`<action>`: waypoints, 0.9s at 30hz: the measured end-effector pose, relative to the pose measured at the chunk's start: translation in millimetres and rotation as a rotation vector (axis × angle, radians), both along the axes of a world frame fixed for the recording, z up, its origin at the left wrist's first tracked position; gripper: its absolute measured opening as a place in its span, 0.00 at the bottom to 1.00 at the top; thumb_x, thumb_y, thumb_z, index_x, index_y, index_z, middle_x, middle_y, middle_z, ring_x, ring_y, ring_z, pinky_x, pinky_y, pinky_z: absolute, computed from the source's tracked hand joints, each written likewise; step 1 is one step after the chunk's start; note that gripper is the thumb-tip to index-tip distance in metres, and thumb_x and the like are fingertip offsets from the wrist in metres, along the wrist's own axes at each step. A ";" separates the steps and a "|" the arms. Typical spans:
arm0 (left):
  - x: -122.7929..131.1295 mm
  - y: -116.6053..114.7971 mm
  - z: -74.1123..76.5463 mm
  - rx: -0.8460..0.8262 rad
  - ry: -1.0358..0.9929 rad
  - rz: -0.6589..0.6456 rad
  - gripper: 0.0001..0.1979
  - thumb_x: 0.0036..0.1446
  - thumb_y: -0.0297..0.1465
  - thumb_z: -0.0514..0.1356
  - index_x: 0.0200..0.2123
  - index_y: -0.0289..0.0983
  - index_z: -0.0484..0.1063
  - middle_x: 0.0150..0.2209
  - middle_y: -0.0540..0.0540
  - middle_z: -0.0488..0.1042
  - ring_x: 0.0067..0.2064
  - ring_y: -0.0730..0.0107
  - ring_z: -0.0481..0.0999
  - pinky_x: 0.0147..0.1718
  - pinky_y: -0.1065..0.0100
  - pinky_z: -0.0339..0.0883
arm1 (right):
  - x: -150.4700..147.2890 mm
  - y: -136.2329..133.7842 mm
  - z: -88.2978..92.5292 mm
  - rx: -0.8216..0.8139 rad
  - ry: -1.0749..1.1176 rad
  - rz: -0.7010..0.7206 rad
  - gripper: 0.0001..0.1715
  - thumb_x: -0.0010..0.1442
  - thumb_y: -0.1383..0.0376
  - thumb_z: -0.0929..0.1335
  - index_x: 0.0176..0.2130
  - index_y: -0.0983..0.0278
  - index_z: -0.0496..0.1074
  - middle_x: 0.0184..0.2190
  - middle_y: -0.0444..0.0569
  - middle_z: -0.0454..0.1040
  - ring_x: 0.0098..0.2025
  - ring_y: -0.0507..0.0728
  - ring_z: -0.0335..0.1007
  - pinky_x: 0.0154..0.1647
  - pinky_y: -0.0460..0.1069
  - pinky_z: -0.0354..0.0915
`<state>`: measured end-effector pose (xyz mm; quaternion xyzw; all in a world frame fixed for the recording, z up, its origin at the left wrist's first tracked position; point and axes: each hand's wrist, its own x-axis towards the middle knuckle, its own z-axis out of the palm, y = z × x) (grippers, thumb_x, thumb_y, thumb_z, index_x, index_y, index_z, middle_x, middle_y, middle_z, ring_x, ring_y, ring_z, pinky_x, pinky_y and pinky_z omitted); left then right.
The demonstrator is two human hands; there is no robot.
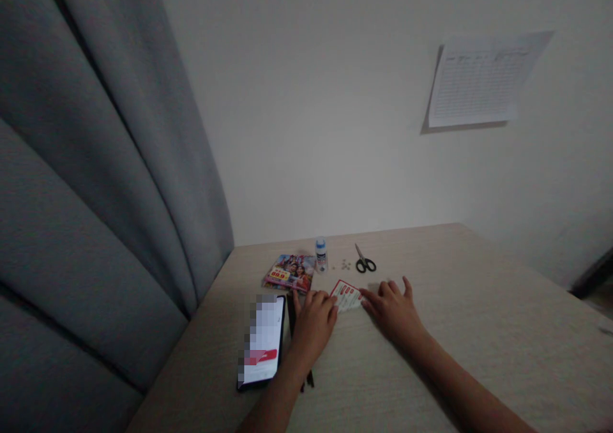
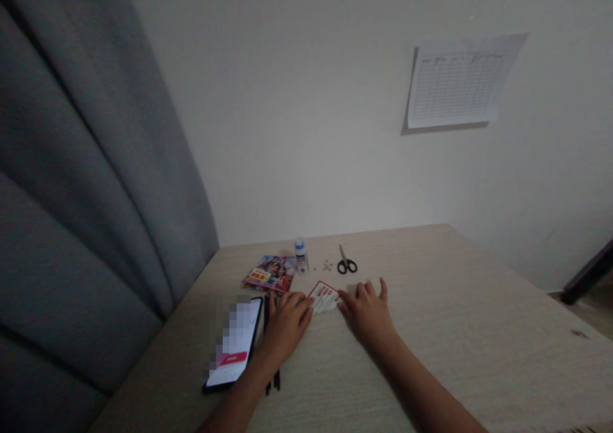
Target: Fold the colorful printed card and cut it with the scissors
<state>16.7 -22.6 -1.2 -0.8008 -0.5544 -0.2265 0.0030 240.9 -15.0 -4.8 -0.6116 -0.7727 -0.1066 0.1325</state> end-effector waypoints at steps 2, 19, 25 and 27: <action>0.3 -0.4 0.5 -0.002 -0.002 -0.003 0.12 0.66 0.33 0.56 0.50 0.48 0.76 0.47 0.48 0.76 0.54 0.57 0.69 0.65 0.30 0.33 | -0.3 0.0 0.0 0.001 0.002 0.000 0.20 0.69 0.50 0.60 0.56 0.44 0.72 0.44 0.51 0.76 0.53 0.64 0.65 0.65 0.72 0.35; 1.7 -0.8 1.8 0.000 0.000 0.002 0.13 0.66 0.32 0.57 0.51 0.47 0.75 0.47 0.48 0.77 0.54 0.56 0.69 0.64 0.29 0.32 | -0.3 -1.3 1.0 -0.001 0.013 0.015 0.21 0.69 0.51 0.60 0.57 0.45 0.72 0.45 0.51 0.76 0.55 0.64 0.64 0.66 0.72 0.34; 1.8 -1.1 1.1 0.014 0.019 0.003 0.14 0.66 0.32 0.56 0.52 0.49 0.75 0.47 0.48 0.76 0.53 0.57 0.69 0.64 0.29 0.32 | -0.7 -1.3 2.5 -0.021 0.025 0.011 0.20 0.69 0.51 0.61 0.57 0.46 0.72 0.44 0.51 0.76 0.55 0.64 0.65 0.66 0.72 0.33; 1.6 -0.6 -0.7 0.022 0.027 -0.001 0.15 0.66 0.32 0.56 0.53 0.49 0.75 0.47 0.48 0.76 0.53 0.57 0.69 0.64 0.29 0.31 | -0.7 -1.2 3.0 -0.031 0.029 0.009 0.20 0.69 0.52 0.61 0.56 0.46 0.72 0.44 0.51 0.76 0.54 0.64 0.65 0.66 0.72 0.33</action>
